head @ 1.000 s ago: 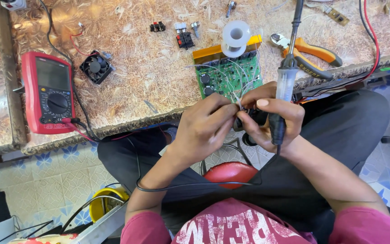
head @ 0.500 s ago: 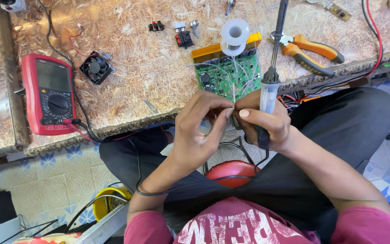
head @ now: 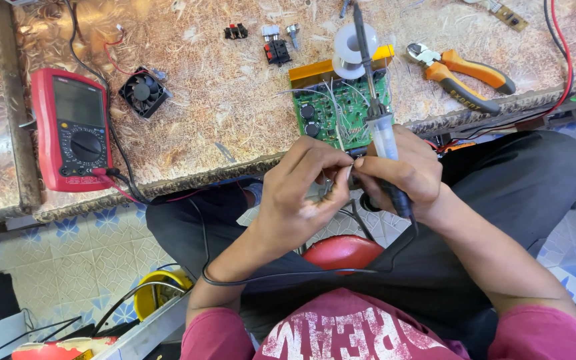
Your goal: Soldering wires onto a printed circuit board using a soldering iron and wire strippers.
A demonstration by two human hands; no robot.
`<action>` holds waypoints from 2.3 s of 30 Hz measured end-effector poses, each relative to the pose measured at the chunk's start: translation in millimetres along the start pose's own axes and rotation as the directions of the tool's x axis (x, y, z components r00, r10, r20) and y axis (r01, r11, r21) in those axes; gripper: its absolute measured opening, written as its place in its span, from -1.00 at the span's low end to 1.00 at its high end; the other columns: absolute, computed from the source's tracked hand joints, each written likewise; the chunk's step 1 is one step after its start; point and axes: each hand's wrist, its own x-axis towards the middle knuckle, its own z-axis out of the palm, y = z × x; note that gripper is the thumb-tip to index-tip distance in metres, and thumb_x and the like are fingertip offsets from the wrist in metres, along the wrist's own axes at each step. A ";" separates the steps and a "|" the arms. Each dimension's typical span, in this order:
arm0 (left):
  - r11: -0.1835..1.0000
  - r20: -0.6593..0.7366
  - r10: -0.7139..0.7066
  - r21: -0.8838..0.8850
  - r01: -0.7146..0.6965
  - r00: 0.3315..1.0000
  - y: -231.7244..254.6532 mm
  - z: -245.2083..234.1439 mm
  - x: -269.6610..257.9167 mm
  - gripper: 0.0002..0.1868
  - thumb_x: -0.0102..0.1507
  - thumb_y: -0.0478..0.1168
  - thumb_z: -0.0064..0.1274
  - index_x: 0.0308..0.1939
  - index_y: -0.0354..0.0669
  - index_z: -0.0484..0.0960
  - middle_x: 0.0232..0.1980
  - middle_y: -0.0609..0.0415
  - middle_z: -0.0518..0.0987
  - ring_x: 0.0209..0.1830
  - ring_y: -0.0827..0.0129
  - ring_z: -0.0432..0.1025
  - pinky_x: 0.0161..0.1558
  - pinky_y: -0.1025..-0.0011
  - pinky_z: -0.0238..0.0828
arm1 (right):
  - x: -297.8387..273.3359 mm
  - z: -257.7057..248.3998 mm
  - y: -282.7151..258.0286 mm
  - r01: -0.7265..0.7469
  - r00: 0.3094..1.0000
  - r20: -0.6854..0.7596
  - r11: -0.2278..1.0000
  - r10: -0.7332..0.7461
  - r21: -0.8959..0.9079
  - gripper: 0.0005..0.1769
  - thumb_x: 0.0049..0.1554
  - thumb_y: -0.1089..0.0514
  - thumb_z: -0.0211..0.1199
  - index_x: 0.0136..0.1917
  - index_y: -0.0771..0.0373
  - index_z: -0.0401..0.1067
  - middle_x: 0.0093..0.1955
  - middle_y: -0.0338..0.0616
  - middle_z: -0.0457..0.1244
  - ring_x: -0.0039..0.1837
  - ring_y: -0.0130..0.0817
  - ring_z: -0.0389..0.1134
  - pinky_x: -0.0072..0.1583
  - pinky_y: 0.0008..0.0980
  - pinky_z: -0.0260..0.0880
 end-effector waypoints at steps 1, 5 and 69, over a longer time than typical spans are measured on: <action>0.999 0.011 0.035 0.031 -0.036 0.999 2.1 -1.2 2.4 -0.85 0.23 -0.51 0.13 -0.15 -0.28 0.64 -0.28 -0.01 0.54 -0.43 0.23 0.51 -0.39 0.40 0.53 | 2.5 -0.3 0.7 0.015 1.000 0.022 1.000 -0.015 0.005 -0.90 0.18 0.36 0.29 -0.03 0.48 0.52 -0.32 0.13 0.27 -0.42 0.07 0.19 -0.36 -0.12 0.20; 0.987 0.047 0.103 0.118 -0.107 0.994 -0.5 -2.0 -0.8 -0.83 0.23 -0.49 0.13 -0.13 -0.24 0.67 -0.27 0.02 0.55 -0.41 0.22 0.53 -0.35 0.39 0.57 | 1.4 -1.7 -1.4 -0.021 1.000 0.015 1.000 0.021 0.013 -0.90 0.18 0.34 0.28 -0.08 0.46 0.55 -0.33 0.10 0.27 -0.44 0.05 0.18 -0.37 -0.11 0.18; 0.732 -0.067 -0.598 -0.450 0.511 0.798 -41.7 -31.2 -105.8 -0.80 0.40 -0.16 0.05 -0.06 -0.20 0.67 -0.52 0.22 0.40 -0.63 0.62 0.22 -0.57 0.63 0.16 | -21.8 -11.7 28.1 0.095 0.991 -0.073 0.977 -0.110 -0.193 -0.89 0.33 0.31 0.21 0.05 0.43 0.35 -0.37 0.15 0.23 -0.37 -0.07 0.29 -0.25 -0.11 0.28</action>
